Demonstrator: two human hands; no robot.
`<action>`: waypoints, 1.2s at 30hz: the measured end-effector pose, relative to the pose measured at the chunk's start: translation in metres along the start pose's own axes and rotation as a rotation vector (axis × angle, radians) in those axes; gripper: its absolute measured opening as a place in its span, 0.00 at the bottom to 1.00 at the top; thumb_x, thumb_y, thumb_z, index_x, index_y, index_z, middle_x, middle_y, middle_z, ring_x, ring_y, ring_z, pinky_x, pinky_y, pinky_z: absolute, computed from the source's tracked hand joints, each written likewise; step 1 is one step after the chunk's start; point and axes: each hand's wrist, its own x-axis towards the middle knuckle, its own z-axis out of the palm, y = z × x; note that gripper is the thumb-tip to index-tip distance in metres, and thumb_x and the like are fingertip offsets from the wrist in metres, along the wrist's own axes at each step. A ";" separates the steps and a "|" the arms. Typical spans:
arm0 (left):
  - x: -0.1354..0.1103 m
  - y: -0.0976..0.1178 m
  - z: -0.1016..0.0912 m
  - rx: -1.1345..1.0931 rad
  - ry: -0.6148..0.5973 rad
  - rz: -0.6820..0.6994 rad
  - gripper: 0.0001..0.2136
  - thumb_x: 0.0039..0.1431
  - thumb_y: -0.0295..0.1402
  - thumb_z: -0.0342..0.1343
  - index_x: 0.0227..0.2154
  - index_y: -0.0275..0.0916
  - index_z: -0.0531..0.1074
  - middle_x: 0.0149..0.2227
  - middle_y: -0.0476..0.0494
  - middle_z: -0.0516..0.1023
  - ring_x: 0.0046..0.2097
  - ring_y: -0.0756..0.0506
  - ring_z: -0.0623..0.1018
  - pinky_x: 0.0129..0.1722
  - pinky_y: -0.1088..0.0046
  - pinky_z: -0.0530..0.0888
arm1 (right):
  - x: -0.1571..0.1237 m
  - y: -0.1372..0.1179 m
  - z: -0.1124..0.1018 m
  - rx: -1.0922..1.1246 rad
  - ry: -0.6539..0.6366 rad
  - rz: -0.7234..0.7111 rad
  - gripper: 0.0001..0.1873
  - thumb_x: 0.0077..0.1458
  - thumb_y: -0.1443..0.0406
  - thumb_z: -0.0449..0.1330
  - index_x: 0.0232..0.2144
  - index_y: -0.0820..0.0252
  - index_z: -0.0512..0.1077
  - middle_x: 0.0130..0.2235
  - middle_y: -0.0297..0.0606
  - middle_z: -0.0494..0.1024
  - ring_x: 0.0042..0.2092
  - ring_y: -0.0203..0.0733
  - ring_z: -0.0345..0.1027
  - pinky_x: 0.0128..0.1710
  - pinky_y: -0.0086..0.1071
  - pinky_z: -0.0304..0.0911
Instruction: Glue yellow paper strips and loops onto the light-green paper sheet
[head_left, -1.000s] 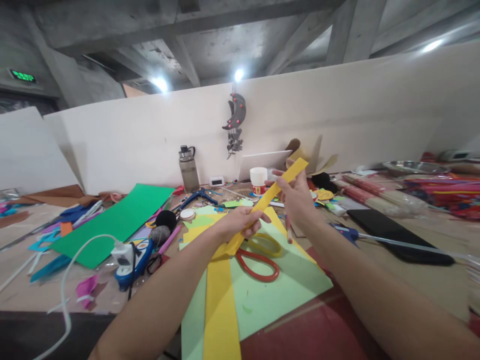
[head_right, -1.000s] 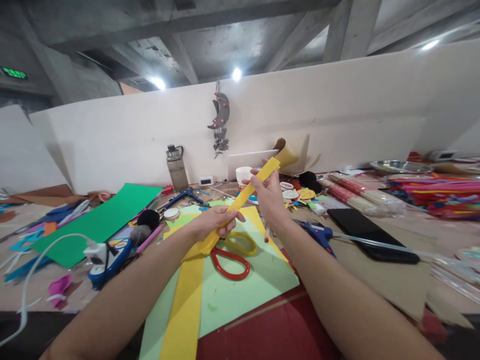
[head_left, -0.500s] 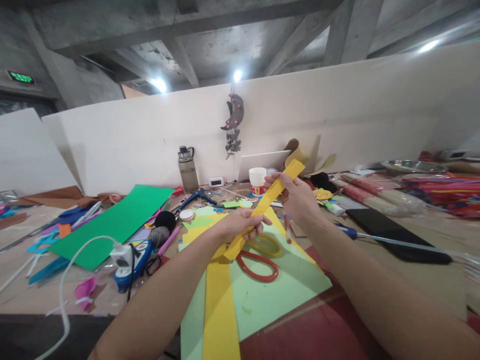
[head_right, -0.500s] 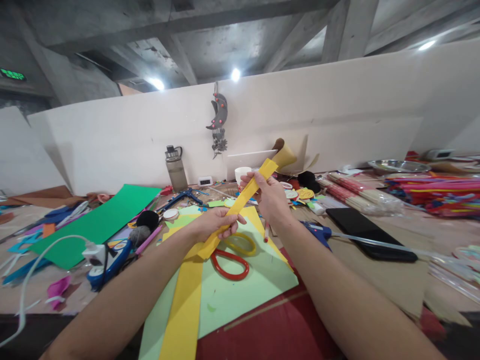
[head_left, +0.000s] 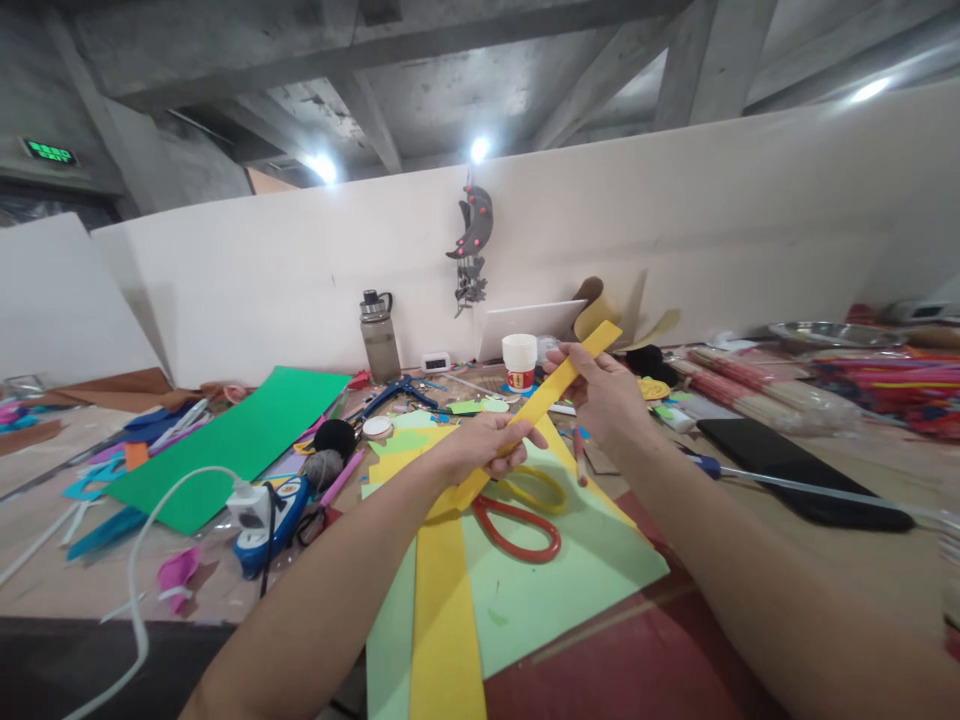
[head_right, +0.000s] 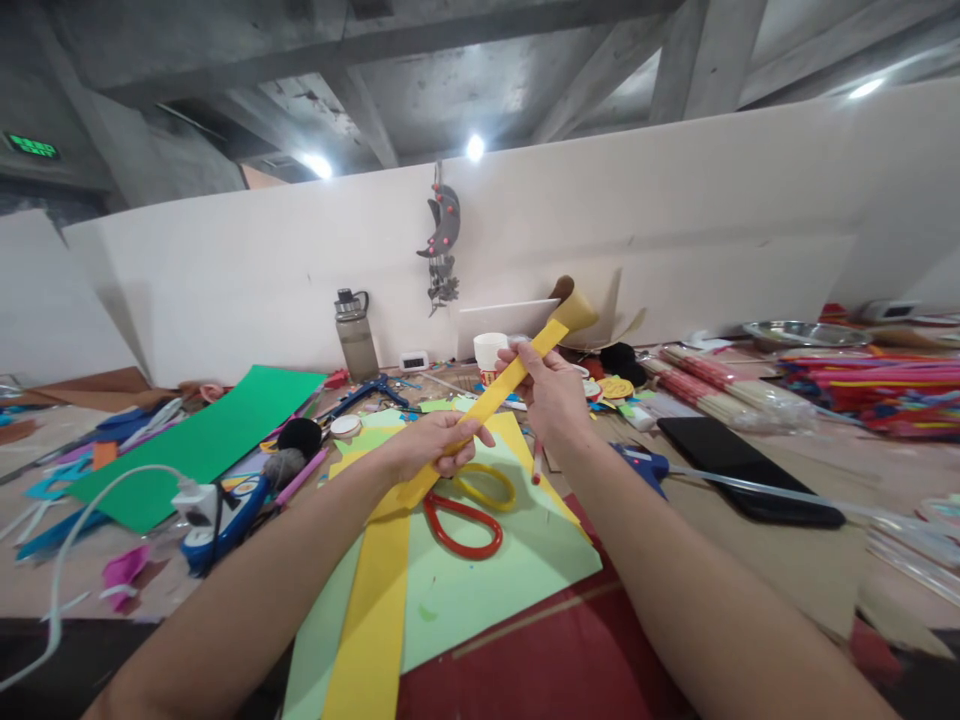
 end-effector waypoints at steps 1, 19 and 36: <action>0.000 0.000 0.000 0.017 0.020 -0.001 0.22 0.54 0.51 0.53 0.37 0.33 0.72 0.21 0.54 0.64 0.17 0.58 0.59 0.17 0.79 0.54 | 0.000 0.000 0.000 0.003 -0.010 -0.002 0.12 0.45 0.58 0.68 0.31 0.58 0.75 0.30 0.36 0.80 0.32 0.37 0.74 0.38 0.33 0.71; 0.001 0.005 -0.009 0.140 0.116 -0.074 0.21 0.50 0.48 0.57 0.35 0.32 0.75 0.21 0.50 0.70 0.17 0.57 0.61 0.17 0.79 0.55 | -0.003 -0.004 0.002 -0.094 0.014 -0.123 0.15 0.47 0.53 0.63 0.29 0.58 0.73 0.29 0.34 0.75 0.33 0.37 0.70 0.32 0.30 0.66; -0.009 0.009 -0.038 0.205 -0.039 -0.078 0.22 0.54 0.51 0.53 0.37 0.34 0.70 0.21 0.53 0.65 0.19 0.57 0.62 0.19 0.79 0.59 | -0.006 -0.009 0.004 -0.004 0.047 -0.097 0.10 0.44 0.58 0.67 0.27 0.58 0.75 0.32 0.36 0.77 0.38 0.38 0.72 0.38 0.31 0.70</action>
